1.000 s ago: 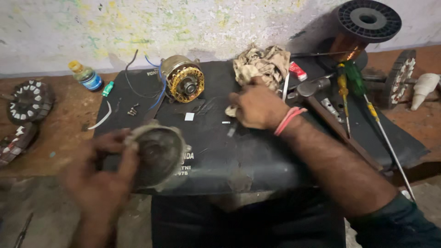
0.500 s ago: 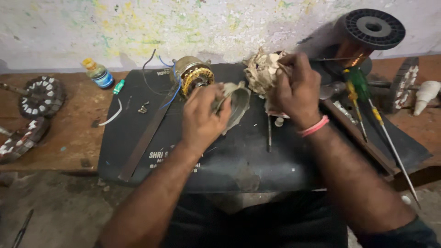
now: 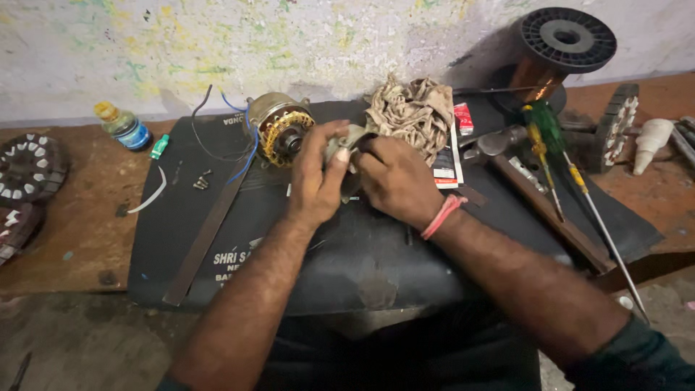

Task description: The person uses a hammer to tap a metal motor housing, then wipes the interior with a cloth. The person continues to scrub the inside of the housing with a green abrasive pad, focusing on the inner surfaces.

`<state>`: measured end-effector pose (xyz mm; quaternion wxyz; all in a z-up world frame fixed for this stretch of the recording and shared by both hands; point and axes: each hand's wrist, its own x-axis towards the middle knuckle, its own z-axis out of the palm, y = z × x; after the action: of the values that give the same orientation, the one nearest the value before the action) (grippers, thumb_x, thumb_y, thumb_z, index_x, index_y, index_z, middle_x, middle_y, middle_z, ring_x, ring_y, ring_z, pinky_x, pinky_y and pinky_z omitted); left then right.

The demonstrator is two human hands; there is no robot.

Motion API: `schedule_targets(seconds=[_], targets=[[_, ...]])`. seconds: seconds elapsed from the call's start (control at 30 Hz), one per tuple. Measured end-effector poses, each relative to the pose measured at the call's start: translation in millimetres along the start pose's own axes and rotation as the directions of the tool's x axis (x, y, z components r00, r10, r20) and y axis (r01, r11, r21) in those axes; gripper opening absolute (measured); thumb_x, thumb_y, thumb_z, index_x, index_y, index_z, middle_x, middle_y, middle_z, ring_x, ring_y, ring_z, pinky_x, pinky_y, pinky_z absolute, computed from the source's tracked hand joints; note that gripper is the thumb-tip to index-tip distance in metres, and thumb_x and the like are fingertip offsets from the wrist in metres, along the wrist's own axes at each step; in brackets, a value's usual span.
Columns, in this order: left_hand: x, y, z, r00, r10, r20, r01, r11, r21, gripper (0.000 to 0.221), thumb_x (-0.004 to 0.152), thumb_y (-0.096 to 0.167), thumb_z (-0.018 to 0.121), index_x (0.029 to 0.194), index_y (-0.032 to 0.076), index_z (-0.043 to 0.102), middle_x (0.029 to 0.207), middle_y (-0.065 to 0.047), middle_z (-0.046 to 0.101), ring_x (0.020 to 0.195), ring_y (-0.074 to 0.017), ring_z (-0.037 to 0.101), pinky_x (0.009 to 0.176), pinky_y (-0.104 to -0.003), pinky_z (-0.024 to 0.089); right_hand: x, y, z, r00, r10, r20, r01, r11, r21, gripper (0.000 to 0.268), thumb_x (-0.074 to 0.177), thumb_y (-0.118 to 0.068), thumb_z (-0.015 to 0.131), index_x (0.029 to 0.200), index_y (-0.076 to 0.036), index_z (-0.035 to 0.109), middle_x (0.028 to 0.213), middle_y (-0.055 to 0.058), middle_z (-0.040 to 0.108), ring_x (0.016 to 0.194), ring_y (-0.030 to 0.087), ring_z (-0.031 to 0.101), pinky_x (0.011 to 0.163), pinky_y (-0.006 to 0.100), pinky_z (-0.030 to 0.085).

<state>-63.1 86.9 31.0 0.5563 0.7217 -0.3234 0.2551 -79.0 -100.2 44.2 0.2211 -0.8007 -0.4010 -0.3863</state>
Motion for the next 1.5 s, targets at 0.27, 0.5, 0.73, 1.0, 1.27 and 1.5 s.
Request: schedule_targets(seconds=[0.27,0.5,0.73,1.0,1.27,1.5], targets=[[9,-5,1,0.999,-0.028,0.035,0.031,0.997,-0.075,0.030,0.108,0.016,0.048,0.132,0.000,0.054,0.136,-0.018,0.066,0.125,-0.0299,0.065,0.110,-0.038,0.050,7,-4,5,0.960,-0.003,0.279,0.087,0.954,-0.288,0.023,0.084,-0.018,0.063,0.103,-0.005,0.068,0.098,0.011,0.059,0.098,0.030,0.057,0.084,0.044,0.047],[7,-2,7,0.999,-0.010,0.038,0.011,1.000,-0.027,0.033,0.107,0.018,0.048,0.132,-0.002,0.054,0.134,-0.020,0.067,0.125,-0.0317,0.066,0.110,-0.040,0.050,0,1,24,0.967,0.190,0.172,-0.191,0.982,-0.012,0.018,0.079,-0.012,0.070,0.093,-0.001,0.068,0.089,0.017,0.065,0.085,0.037,0.063,0.077,0.047,0.051],[6,-6,8,0.998,0.031,0.052,-0.033,0.999,0.022,0.034,0.108,0.023,0.047,0.131,-0.002,0.054,0.135,-0.020,0.064,0.127,-0.0318,0.065,0.111,-0.040,0.049,-11,33,30,0.628,0.561,0.539,-0.758,0.287,0.585,0.014,0.089,-0.010,0.067,0.093,0.002,0.073,0.074,0.007,0.066,0.066,0.013,0.059,0.058,0.033,0.048],[6,-16,10,0.999,-0.038,0.018,0.040,0.993,-0.110,0.036,0.111,0.027,0.045,0.133,0.000,0.053,0.134,-0.018,0.065,0.124,-0.0278,0.063,0.109,-0.039,0.049,-10,7,20,0.794,0.608,0.015,-0.566,0.729,0.386,0.009,0.088,-0.010,0.068,0.090,-0.001,0.069,0.073,0.009,0.069,0.066,0.018,0.067,0.063,0.032,0.054],[3,-17,8,1.000,-0.028,0.007,0.028,0.996,-0.087,0.033,0.111,0.025,0.045,0.134,0.002,0.052,0.135,-0.018,0.064,0.126,-0.0287,0.063,0.110,-0.039,0.049,11,-4,10,0.897,0.371,0.239,-0.436,0.828,0.352,0.020,0.078,-0.009,0.074,0.094,0.000,0.067,0.087,0.018,0.065,0.081,0.035,0.066,0.073,0.045,0.052],[3,-10,6,0.998,-0.057,0.016,0.058,0.997,-0.053,0.032,0.111,0.023,0.045,0.134,0.002,0.052,0.135,-0.018,0.067,0.124,-0.0287,0.065,0.108,-0.039,0.050,15,-11,0,0.983,0.088,0.162,-0.043,0.964,-0.261,0.021,0.075,-0.011,0.069,0.096,-0.009,0.071,0.099,0.012,0.059,0.099,0.033,0.056,0.081,0.045,0.048]])
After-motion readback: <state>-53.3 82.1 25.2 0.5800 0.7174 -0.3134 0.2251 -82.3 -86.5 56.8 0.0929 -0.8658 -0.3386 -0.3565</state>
